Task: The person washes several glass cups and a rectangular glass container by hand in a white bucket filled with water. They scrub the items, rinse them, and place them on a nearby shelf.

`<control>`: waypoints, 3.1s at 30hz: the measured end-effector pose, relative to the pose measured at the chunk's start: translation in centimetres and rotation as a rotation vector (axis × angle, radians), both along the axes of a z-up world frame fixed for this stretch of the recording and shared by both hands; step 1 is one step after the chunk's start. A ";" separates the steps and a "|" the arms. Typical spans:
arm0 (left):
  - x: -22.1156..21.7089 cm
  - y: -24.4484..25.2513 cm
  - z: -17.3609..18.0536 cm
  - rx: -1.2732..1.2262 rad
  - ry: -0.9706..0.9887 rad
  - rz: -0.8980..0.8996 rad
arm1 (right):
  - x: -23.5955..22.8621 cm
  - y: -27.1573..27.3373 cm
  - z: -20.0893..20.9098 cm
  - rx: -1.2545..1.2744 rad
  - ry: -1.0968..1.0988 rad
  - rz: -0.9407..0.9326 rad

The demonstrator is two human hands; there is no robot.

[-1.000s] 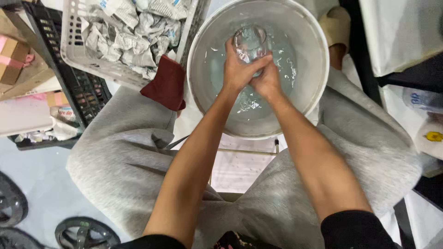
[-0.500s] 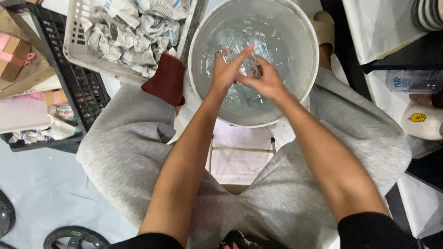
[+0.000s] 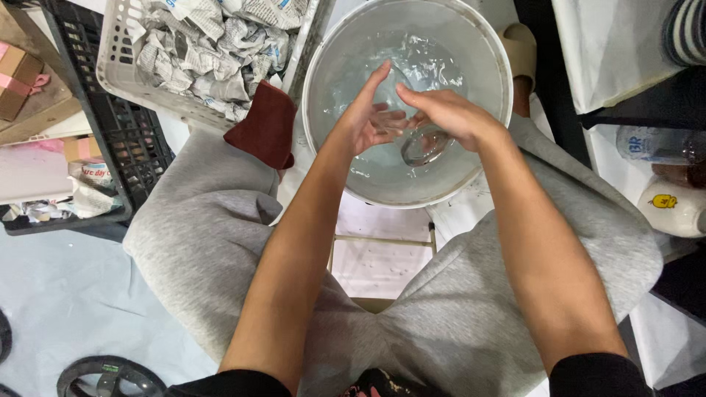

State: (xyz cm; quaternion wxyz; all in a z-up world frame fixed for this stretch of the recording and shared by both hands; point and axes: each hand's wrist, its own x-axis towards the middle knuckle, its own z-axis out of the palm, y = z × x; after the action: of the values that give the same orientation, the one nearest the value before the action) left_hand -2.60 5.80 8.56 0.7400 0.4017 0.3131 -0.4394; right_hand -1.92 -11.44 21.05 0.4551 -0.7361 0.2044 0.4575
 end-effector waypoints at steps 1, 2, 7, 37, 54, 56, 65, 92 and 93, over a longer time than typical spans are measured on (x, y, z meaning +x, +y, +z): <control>0.0 0.0 -0.4 -0.013 0.038 0.003 | 0.2 0.1 0.2 -0.001 0.041 -0.003; 0.0 -0.1 -0.8 0.032 0.059 -0.013 | 0.2 0.2 0.3 -0.002 0.082 -0.006; 0.0 -0.7 -2.3 0.151 0.047 -0.140 | 0.2 0.5 -2.9 0.007 0.148 0.116; 1.0 -3.6 -5.7 0.595 -0.345 -0.283 | -2.5 -1.5 -20.3 -0.151 -0.284 -0.015; 0.0 -2.3 -0.8 0.422 -0.961 -0.006 | -4.1 -1.0 -12.6 -0.113 -0.799 -0.026; -0.7 -2.1 1.3 0.394 -0.961 -0.024 | -4.4 -1.3 -10.8 -0.083 -0.799 -0.034; -1.2 -0.9 9.2 0.419 -0.738 -0.154 | -6.5 -1.3 -5.4 -0.128 -0.819 0.047; -3.4 -1.1 7.9 0.326 -0.357 -0.100 | -7.5 1.2 1.6 -0.403 -0.525 0.253; -3.4 -1.3 8.0 0.316 -0.362 -0.109 | -7.4 1.2 2.0 -0.410 -0.525 0.262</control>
State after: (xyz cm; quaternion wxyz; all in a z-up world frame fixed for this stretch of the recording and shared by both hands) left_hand -5.95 4.50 16.54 0.6873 0.6008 0.2182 -0.3450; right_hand -9.30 -10.25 23.05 0.2724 -0.9245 0.0717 0.2570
